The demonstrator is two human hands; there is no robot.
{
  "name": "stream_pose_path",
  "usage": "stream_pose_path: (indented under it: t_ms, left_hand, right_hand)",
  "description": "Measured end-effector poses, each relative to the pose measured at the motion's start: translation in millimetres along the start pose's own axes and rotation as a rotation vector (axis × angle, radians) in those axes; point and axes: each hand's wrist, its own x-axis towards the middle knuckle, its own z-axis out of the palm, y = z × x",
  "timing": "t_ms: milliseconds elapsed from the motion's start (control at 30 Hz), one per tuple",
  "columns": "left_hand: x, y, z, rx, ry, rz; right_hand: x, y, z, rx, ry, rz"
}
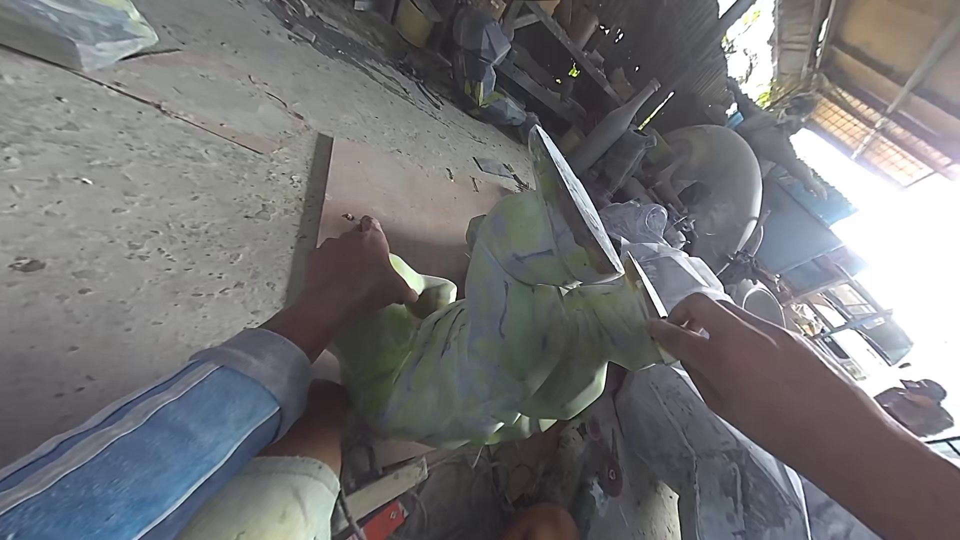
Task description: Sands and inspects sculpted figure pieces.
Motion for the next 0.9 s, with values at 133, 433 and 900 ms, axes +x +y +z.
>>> stream_pose_path:
  t_ms: [133,433,900]
  left_hand:
    - [3.8,-3.2,0.8,-0.001,-0.012,-0.005]
    - [12.4,-12.4,7.5,0.038,0.008,0.003]
    - [31.8,-23.8,3.4,0.034,-0.010,0.059]
  right_hand:
    - [-22.1,-2.7,16.7,-0.071,0.059,-0.012]
    - [-13.8,25.9,21.7,0.426,0.417,0.082]
    - [-10.8,52.4,55.3,1.168,0.579,0.403]
